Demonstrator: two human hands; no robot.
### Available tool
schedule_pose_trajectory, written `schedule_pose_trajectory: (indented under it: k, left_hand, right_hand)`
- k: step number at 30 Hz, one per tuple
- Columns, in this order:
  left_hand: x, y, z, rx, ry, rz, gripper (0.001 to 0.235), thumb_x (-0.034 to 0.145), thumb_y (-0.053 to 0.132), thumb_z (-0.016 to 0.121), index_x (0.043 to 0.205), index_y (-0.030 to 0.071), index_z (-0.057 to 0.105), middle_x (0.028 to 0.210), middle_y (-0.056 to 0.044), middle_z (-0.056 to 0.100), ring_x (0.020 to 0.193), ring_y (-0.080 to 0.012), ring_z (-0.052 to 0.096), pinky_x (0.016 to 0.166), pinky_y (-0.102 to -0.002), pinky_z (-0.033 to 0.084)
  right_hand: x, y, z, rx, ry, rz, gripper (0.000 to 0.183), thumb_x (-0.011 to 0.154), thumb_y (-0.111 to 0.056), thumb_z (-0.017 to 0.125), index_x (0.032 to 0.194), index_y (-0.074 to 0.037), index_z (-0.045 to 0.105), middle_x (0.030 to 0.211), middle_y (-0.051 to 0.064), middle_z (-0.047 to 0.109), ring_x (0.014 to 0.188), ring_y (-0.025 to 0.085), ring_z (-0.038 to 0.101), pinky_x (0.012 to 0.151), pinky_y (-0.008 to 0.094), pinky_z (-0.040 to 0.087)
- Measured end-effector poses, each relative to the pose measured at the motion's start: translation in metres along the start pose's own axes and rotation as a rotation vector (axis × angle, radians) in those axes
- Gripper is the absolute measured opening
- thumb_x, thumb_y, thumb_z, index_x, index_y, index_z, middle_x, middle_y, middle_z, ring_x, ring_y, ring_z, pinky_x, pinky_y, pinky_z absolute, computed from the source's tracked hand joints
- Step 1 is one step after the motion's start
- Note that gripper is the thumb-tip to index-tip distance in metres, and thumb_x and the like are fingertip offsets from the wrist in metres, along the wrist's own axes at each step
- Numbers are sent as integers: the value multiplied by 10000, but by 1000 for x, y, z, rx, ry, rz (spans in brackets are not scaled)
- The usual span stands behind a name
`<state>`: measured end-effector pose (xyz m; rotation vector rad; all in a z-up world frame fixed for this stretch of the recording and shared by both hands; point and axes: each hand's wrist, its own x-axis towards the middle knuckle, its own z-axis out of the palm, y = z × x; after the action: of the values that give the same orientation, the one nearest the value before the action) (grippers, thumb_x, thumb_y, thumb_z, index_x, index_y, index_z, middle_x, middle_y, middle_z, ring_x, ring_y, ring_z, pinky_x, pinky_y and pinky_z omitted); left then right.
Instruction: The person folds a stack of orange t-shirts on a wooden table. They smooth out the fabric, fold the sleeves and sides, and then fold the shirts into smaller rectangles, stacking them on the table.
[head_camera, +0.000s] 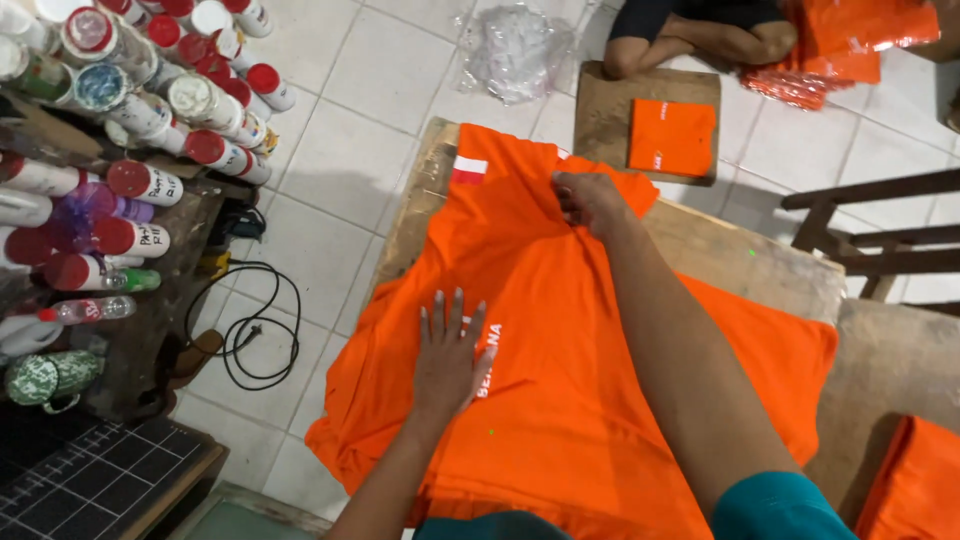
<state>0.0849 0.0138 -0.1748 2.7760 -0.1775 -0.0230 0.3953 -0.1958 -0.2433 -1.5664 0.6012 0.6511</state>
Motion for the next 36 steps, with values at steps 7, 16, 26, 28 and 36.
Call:
schedule_pose_trajectory:
  k: [7,16,26,28,36]
  left_hand:
    - [-1,-1,6,4,72,5,740,890,421,667,1541,161,430,1626,-239,302,1489,-510,238,1185,-653,197]
    - [0,2,-6,41,-46,-26,653,1021,482,483,1575,161,353,1681,-175,166,1539,-430,142,1224,-600,167]
    - [68,40,-103,-1179,-136,-392,788,895,569,527,1471,35,472,1496,-168,538,1440,-323,415,1168,-445,336]
    - [93,46,-144,-1605,-154,-461,940,841,674,476,1491,-4,436,1449,-212,591,1349,-299,589,1112,-383,484]
    - [99,51,-221,-2670,-272,-211,791,882,284,601,1508,-128,348,1492,-393,405,1376,-559,415,1166,-685,313]
  right_hand:
    - [-47,-44,25,291,-215,63,350,770,-160,868,1046,0,724,1000,174,770,868,345,778,739,508,619]
    - [-55,-169,11,572,-256,-216,281,689,-244,859,809,-120,636,956,36,635,955,224,639,959,406,551]
    - [-157,-224,-14,-104,-157,-1055,88,994,-78,648,987,-131,578,942,-59,556,917,97,525,821,316,487]
    - [-221,-217,-2,-233,-124,-1153,93,1032,-67,628,1032,-138,567,980,-72,546,946,77,511,829,308,480]
    - [-241,-109,-45,-547,-267,-1215,362,1081,-316,522,1352,-82,577,1165,91,558,1108,216,554,918,336,474]
